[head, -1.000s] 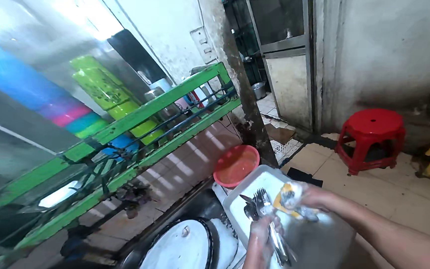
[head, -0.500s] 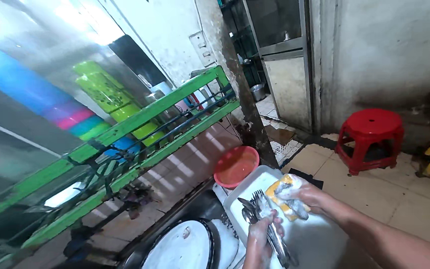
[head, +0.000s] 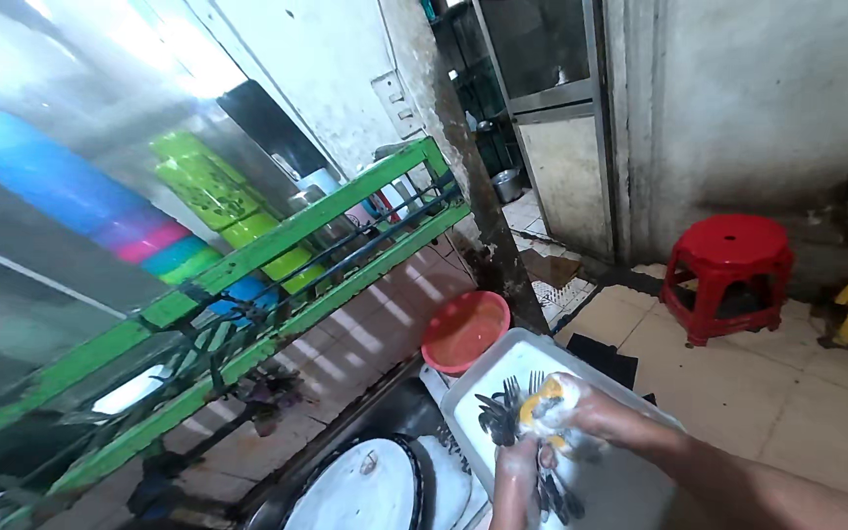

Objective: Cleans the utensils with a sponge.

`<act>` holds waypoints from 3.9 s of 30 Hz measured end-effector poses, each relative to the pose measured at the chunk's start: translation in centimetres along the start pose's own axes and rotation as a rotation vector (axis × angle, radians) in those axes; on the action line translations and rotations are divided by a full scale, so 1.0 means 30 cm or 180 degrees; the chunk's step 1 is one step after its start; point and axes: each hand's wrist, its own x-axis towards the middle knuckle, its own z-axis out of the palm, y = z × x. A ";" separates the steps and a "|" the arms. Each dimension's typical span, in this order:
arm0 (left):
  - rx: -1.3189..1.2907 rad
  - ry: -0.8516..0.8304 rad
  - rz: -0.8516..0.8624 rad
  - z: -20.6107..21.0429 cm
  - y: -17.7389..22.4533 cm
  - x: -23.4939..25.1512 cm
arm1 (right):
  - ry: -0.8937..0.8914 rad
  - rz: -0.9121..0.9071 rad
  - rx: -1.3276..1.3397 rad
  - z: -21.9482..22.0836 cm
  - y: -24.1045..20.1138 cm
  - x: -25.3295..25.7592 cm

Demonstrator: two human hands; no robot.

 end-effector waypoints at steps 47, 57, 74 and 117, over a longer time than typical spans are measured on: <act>-0.0565 -0.0418 0.0117 0.002 0.001 0.011 | -0.1892 -0.0058 -0.1631 -0.020 0.004 -0.027; -0.0912 -0.0448 -0.0271 -0.017 0.033 0.033 | -0.0738 0.0181 -0.1320 -0.141 -0.085 -0.002; -0.0637 -0.0744 -0.0592 -0.028 0.029 0.017 | -0.0209 -0.0124 0.0468 -0.092 -0.040 0.034; -0.0730 0.0235 -0.0277 -0.033 0.017 0.011 | 0.1247 -0.0811 -0.0974 -0.015 -0.032 0.163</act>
